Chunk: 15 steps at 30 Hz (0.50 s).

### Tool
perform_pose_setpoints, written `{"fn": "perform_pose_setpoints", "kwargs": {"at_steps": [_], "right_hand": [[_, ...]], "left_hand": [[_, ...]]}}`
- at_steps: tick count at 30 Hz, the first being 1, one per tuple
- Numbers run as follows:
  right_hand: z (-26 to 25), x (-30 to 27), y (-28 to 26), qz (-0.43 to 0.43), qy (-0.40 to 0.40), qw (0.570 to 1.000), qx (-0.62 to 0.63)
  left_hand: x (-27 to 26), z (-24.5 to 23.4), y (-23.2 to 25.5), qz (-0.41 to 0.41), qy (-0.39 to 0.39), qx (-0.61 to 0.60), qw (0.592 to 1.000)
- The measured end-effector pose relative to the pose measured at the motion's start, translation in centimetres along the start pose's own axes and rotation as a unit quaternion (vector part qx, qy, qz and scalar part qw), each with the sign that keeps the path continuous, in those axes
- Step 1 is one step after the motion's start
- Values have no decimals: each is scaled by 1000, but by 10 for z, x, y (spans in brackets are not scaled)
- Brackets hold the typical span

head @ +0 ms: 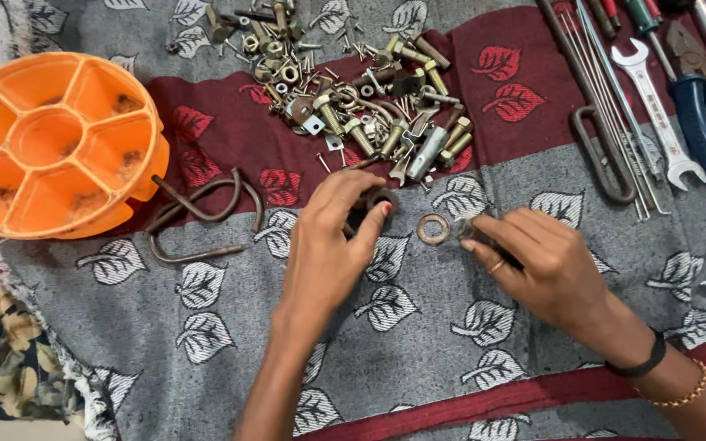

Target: The person assembles small metal hardware components on a patterned cloth. They use a wrench to tighten a nut onto a bolt and then insert the bolt into a cylindrical metal part, securing it with a washer.

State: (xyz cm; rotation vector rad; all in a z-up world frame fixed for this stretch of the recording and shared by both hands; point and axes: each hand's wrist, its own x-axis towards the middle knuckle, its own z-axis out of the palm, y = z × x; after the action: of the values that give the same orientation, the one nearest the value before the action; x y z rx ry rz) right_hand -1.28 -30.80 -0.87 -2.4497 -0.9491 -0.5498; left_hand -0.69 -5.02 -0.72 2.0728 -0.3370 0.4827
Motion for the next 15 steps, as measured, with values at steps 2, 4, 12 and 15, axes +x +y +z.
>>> {"fn": "perform_pose_setpoints", "kwargs": {"at_steps": [2, 4, 12, 15], "right_hand": [[1, 2, -3, 3, -5, 1000, -19], [1, 3, -5, 5, -7, 1000, -20], [4, -8, 4, 49, -10, 999, -5], [3, -12, 10, 75, 11, 997, 21]], "left_hand": [[0, 1, 4, 3, 10, 19, 1000], [-1, -1, 9, 47, -7, 63, 997], [-4, -6, 12, 145, -78, 142, 976], [-8, 8, 13, 189, -78, 153, 967]]}}
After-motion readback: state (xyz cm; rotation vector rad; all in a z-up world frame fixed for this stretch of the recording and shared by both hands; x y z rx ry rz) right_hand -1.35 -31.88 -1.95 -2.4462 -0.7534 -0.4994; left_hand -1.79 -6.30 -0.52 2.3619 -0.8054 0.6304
